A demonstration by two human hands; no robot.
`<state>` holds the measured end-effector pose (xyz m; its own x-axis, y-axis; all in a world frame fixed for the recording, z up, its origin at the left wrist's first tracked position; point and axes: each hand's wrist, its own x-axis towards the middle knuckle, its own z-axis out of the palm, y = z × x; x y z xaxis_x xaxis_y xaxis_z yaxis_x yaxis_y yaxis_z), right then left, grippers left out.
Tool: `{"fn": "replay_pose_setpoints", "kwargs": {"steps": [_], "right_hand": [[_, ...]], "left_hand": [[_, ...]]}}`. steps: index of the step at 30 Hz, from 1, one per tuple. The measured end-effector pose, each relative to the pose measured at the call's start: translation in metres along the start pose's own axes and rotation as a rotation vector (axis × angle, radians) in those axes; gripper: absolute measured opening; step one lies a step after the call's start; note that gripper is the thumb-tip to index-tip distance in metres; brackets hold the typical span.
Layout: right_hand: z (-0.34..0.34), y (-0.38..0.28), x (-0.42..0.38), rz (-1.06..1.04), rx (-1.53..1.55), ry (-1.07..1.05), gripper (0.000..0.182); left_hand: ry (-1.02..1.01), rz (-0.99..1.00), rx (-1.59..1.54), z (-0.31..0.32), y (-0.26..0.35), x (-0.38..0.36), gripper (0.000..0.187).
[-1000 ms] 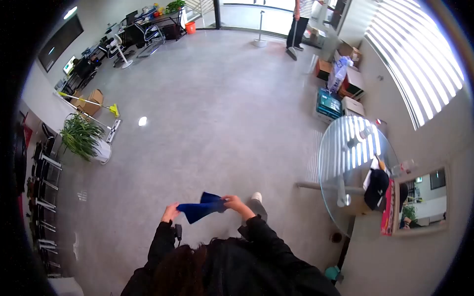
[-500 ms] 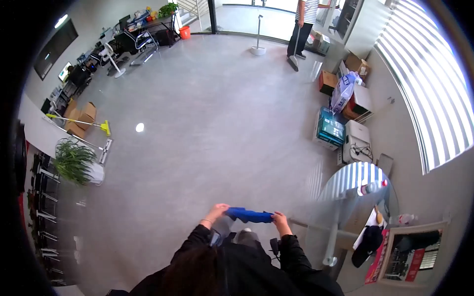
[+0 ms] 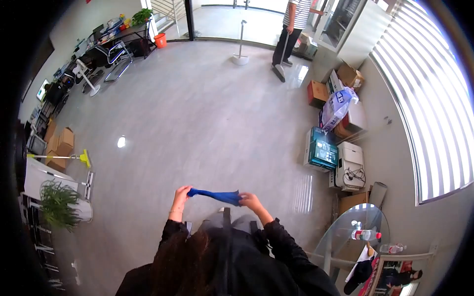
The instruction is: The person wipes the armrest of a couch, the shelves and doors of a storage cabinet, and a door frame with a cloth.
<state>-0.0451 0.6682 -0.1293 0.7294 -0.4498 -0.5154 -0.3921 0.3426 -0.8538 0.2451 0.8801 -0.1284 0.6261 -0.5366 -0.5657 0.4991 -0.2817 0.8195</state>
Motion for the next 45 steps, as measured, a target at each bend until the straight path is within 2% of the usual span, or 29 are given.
{"fn": "replay_pose_setpoints", "kwargs": {"steps": [1, 4, 6, 7, 8, 9, 10, 11, 13, 14, 16, 17, 19, 20, 21, 23, 25, 27, 31, 33, 35, 37, 38, 41, 42, 45], "right_hand": [[-0.01, -0.012, 0.023, -0.054, -0.072, 0.027, 0.037], [-0.048, -0.045, 0.079, -0.024, 0.098, 0.107, 0.037], [-0.078, -0.066, 0.108, 0.057, 0.361, 0.295, 0.036], [-0.099, -0.074, 0.127, 0.094, 0.372, 0.364, 0.035], [-0.127, -0.071, 0.15, 0.041, 0.472, 0.354, 0.035], [-0.151, -0.073, 0.173, -0.051, 0.338, 0.375, 0.033], [-0.169, -0.093, 0.19, 0.07, 0.529, 0.458, 0.033], [-0.199, -0.087, 0.215, 0.076, 0.511, 0.425, 0.033], [-0.263, -0.064, 0.267, -0.169, 0.125, 0.427, 0.031], [-0.27, -0.093, 0.284, -0.16, 0.106, 0.384, 0.031], [-0.282, -0.154, 0.313, 0.177, 0.649, 0.366, 0.027], [-0.29, -0.176, 0.337, 0.19, 0.643, 0.345, 0.027], [-0.307, -0.208, 0.383, 0.148, 0.433, 0.255, 0.025], [-0.319, -0.224, 0.406, 0.132, 0.44, 0.208, 0.024], [-0.336, -0.224, 0.439, 0.048, 0.599, 0.116, 0.023], [-0.332, -0.307, 0.457, 0.097, 0.626, 0.188, 0.023], [-0.352, -0.339, 0.492, 0.057, 0.583, 0.172, 0.023], [-0.377, -0.367, 0.526, 0.006, 0.572, 0.19, 0.027], [-0.447, -0.401, 0.593, 0.003, 0.557, 0.228, 0.03], [-0.491, -0.423, 0.614, 0.051, 0.554, 0.245, 0.03], [-0.536, -0.441, 0.635, 0.042, 0.559, 0.363, 0.03], [-0.584, -0.453, 0.648, 0.099, 0.508, 0.482, 0.03], [-0.603, -0.47, 0.649, 0.051, 0.508, 0.535, 0.03], [-0.672, -0.485, 0.667, 0.026, 0.595, 0.749, 0.031], [-0.692, -0.484, 0.67, 0.038, 0.627, 0.798, 0.031], [-0.736, -0.456, 0.688, -0.018, 0.91, 0.821, 0.021]], "left_hand": [[-0.003, -0.01, 0.01, 0.015, 0.02, 0.02, 0.017], [-0.109, 0.125, 0.143, 0.083, 0.08, 0.085, 0.017], [-0.207, 0.241, 0.123, 0.135, 0.099, 0.123, 0.018], [-0.248, 0.329, 0.117, 0.16, 0.103, 0.147, 0.017], [-0.268, 0.277, 0.148, 0.182, 0.114, 0.158, 0.018], [-0.283, 0.232, 0.173, 0.204, 0.128, 0.172, 0.019], [-0.305, 0.26, 0.217, 0.221, 0.13, 0.196, 0.02], [-0.321, 0.282, 0.26, 0.233, 0.131, 0.217, 0.02], [-0.289, 0.198, 0.252, 0.254, 0.165, 0.258, 0.022], [-0.283, 0.21, 0.207, 0.26, 0.186, 0.276, 0.02], [-0.267, 0.247, 0.097, 0.283, 0.237, 0.307, 0.017], [-0.242, 0.244, 0.095, 0.295, 0.251, 0.327, 0.017], [-0.11, 0.419, 0.147, 0.315, 0.277, 0.357, 0.019], [-0.071, 0.416, 0.155, 0.324, 0.287, 0.365, 0.022], [-0.049, 0.394, 0.155, 0.326, 0.297, 0.375, 0.022], [-0.087, 0.184, -0.091, 0.337, 0.317, 0.406, 0.023], [-0.046, 0.187, 0.0, 0.344, 0.334, 0.448, 0.024], [0.001, 0.13, -0.13, 0.36, 0.361, 0.481, 0.025], [-0.024, 0.137, 0.053, 0.402, 0.412, 0.564, 0.027], [-0.108, 0.043, 0.102, 0.434, 0.423, 0.627, 0.028], [-0.249, 0.002, 0.118, 0.469, 0.422, 0.698, 0.029], [-0.387, -0.026, 0.221, 0.534, 0.456, 0.747, 0.028], [-0.446, -0.057, 0.283, 0.565, 0.469, 0.767, 0.027], [-0.65, -0.022, 0.425, 0.671, 0.505, 0.839, 0.024], [-0.729, 0.071, 0.477, 0.705, 0.513, 0.864, 0.022], [-0.857, 0.217, 0.447, 0.807, 0.563, 0.899, 0.023]]}}
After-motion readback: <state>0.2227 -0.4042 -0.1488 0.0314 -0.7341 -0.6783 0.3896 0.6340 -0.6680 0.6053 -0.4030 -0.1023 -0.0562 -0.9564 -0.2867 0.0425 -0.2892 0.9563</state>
